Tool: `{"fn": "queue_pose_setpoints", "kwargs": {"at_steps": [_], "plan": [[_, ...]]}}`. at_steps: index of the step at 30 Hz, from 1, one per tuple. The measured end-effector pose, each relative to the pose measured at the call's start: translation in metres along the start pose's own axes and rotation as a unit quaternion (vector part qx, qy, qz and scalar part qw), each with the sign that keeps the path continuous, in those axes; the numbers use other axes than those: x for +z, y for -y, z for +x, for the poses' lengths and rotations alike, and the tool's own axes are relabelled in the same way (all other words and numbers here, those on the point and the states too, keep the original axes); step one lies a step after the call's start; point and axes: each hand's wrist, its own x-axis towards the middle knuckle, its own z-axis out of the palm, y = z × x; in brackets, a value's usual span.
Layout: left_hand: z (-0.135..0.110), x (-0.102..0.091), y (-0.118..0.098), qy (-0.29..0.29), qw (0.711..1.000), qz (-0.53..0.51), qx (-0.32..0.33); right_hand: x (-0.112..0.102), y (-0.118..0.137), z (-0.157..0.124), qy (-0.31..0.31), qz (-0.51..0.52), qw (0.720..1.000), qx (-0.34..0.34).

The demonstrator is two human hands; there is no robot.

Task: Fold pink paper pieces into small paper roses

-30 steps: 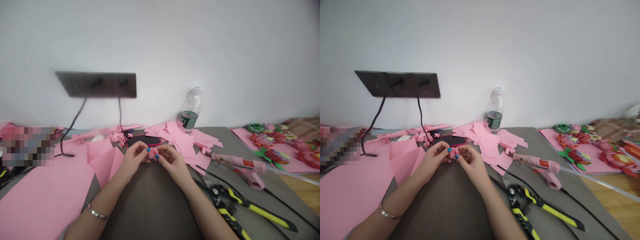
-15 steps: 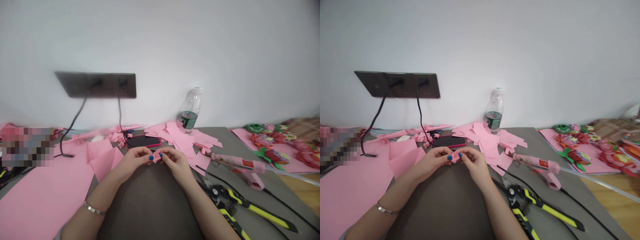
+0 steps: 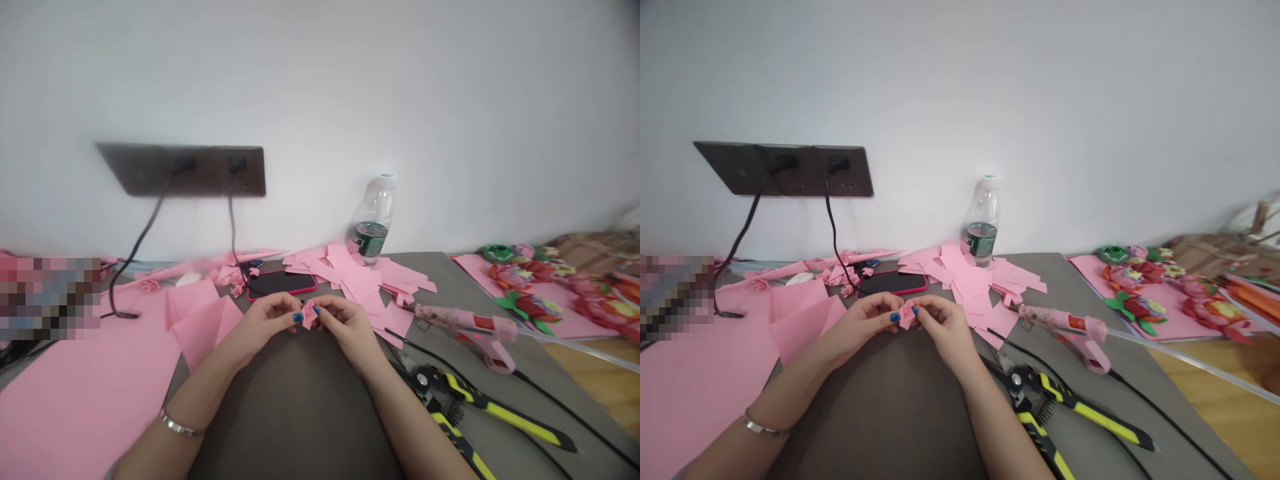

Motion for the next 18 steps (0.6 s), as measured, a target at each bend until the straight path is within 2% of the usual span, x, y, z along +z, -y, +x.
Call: {"fn": "queue_pose_setpoints", "kwargs": {"at_steps": [3,6,8,11,13,18], "plan": [[0.000,0.000,0.002,-0.011,0.999,-0.047,-0.011,0.003,0.000,-0.001,-0.017,-0.014,0.999,-0.029],[0.002,-0.001,0.002,-0.050,0.994,-0.089,-0.033,0.006,0.003,-0.004,-0.078,-0.074,0.987,-0.116],[0.003,-0.001,0.002,-0.070,0.991,-0.108,-0.043,0.007,0.007,-0.007,-0.112,-0.154,0.962,-0.198],[0.004,0.000,0.001,-0.072,0.990,-0.119,-0.037,0.008,0.011,-0.009,-0.097,-0.251,0.921,-0.281],[0.004,0.000,0.001,-0.064,0.991,-0.117,-0.032,0.009,0.011,-0.009,-0.072,-0.270,0.914,-0.293],[0.002,0.000,0.001,-0.041,0.995,-0.087,-0.026,0.010,0.006,-0.007,-0.034,-0.265,0.928,-0.260]]}}
